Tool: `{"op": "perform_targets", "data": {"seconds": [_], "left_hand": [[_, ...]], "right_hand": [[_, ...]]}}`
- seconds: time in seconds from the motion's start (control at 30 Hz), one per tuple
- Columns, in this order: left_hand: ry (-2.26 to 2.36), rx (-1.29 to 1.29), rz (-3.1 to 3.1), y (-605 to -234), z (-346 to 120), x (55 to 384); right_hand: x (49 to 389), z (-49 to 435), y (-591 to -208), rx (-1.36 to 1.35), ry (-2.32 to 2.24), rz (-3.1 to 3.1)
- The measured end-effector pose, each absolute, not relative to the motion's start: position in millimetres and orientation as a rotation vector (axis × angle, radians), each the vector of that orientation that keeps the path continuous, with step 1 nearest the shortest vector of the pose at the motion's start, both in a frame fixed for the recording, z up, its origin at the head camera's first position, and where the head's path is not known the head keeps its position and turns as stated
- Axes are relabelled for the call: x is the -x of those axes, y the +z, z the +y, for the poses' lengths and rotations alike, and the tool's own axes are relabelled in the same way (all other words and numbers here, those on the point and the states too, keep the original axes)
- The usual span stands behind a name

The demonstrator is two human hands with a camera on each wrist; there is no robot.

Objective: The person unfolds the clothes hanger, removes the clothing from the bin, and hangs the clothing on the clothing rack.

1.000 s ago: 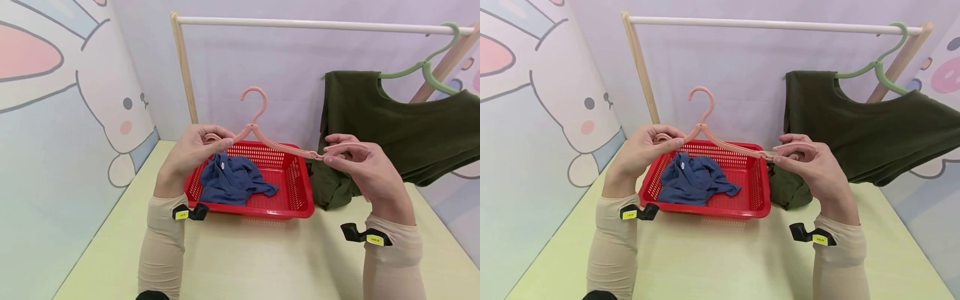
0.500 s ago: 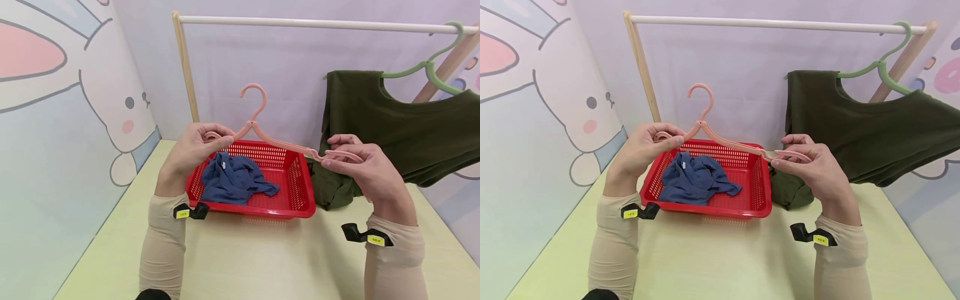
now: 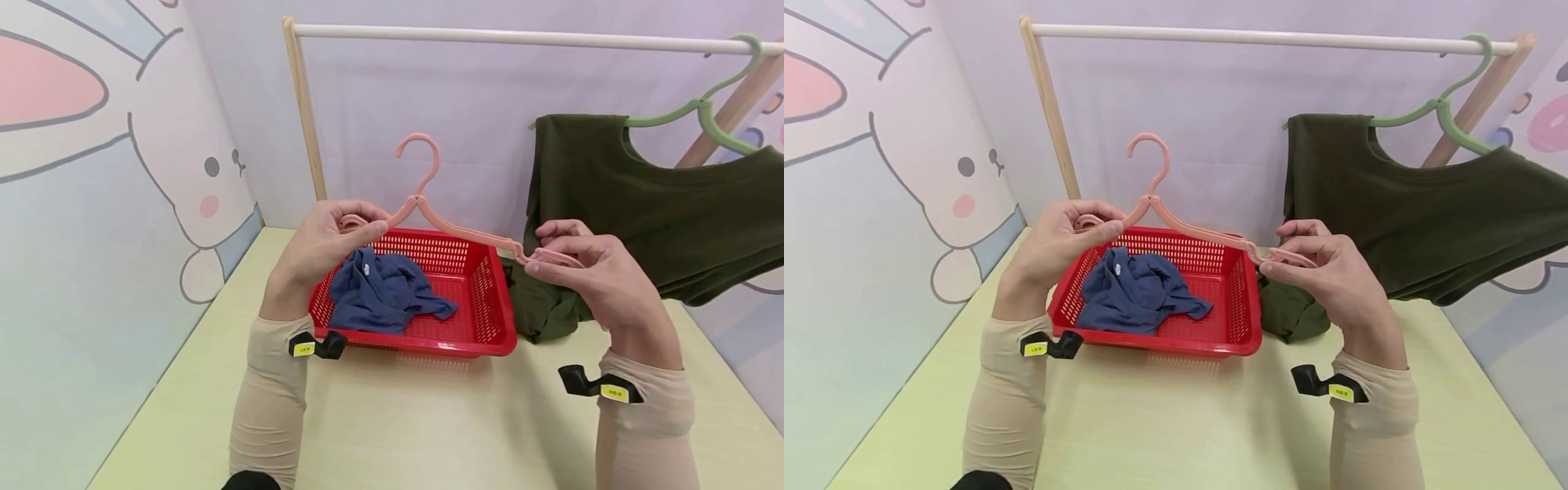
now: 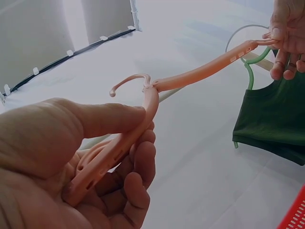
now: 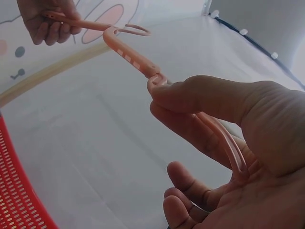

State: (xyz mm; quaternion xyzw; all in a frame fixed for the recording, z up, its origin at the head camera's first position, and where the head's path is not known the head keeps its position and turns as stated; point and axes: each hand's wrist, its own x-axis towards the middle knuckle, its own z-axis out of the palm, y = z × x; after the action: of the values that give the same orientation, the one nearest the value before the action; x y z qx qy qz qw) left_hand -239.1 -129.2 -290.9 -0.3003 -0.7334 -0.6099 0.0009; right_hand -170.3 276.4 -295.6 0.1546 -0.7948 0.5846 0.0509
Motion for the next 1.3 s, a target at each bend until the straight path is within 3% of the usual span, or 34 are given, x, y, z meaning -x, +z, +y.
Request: {"op": "perform_targets", "data": {"seconds": [0.67,0.87,1.3], "left_hand": [[-1.835,1.019,-2.429,-295,-109,242],[-1.86,1.069,-2.435,-300,-94,242],[-1.832,1.087,-2.469,-301,-83,239]], "right_hand": [[165,277,-289,-0.228,1.297,-2.693],[166,260,-289,-0.302,1.497,-2.565],[169,252,-291,-0.385,1.242,-2.752]]}}
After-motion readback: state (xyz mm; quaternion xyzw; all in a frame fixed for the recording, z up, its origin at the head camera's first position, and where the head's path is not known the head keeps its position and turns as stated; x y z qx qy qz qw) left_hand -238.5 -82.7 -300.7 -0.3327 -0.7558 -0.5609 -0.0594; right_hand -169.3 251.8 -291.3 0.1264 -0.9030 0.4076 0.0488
